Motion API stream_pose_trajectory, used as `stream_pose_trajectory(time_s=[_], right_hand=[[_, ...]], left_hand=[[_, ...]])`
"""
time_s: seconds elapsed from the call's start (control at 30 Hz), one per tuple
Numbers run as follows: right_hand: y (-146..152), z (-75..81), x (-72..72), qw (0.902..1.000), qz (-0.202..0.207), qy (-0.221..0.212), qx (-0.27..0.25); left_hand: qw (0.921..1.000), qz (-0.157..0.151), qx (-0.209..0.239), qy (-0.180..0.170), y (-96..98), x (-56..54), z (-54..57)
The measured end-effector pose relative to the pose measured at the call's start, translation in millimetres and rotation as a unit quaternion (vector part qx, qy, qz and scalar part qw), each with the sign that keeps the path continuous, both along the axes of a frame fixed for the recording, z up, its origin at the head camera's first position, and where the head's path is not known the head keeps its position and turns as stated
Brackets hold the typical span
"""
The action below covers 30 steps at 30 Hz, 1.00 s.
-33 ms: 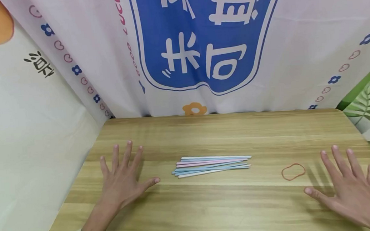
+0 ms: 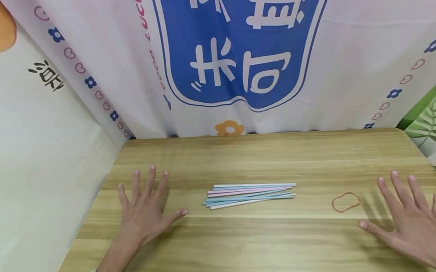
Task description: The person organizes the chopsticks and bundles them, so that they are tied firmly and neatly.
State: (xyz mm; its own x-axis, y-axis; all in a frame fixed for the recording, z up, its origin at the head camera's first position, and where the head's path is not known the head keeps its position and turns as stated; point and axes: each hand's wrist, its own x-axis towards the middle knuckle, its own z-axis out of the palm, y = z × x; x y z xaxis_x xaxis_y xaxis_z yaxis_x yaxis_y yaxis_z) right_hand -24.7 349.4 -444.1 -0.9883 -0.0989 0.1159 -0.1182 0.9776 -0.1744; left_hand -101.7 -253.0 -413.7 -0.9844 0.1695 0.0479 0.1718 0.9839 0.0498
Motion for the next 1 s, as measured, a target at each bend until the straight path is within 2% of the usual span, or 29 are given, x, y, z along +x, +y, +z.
stream_pose_trajectory(time_s=[0.3, 0.5, 0.8, 1.0], right_hand=[[-5.3, 4.7, -3.1, 0.9998, -0.009, -0.018, -0.005], [-8.9, 2.3, -4.9, 0.9997, -0.005, -0.024, -0.01], [-13.8, -2.5, -9.4, 0.9998, 0.002, 0.004, -0.018], [-18.8, -0.1, -15.0, 0.9998, 0.003, 0.002, -0.021]], left_hand=[[1.0, -0.001, -0.001, -0.008, 1.6, -1.5, -1.3], [0.9998, 0.003, -0.001, -0.02, 2.0, -1.4, -1.1], [0.9998, 0.003, -0.001, -0.018, 2.4, -4.8, -2.2], [0.9998, 0.0, 0.007, -0.016, 3.3, -6.4, -1.7]])
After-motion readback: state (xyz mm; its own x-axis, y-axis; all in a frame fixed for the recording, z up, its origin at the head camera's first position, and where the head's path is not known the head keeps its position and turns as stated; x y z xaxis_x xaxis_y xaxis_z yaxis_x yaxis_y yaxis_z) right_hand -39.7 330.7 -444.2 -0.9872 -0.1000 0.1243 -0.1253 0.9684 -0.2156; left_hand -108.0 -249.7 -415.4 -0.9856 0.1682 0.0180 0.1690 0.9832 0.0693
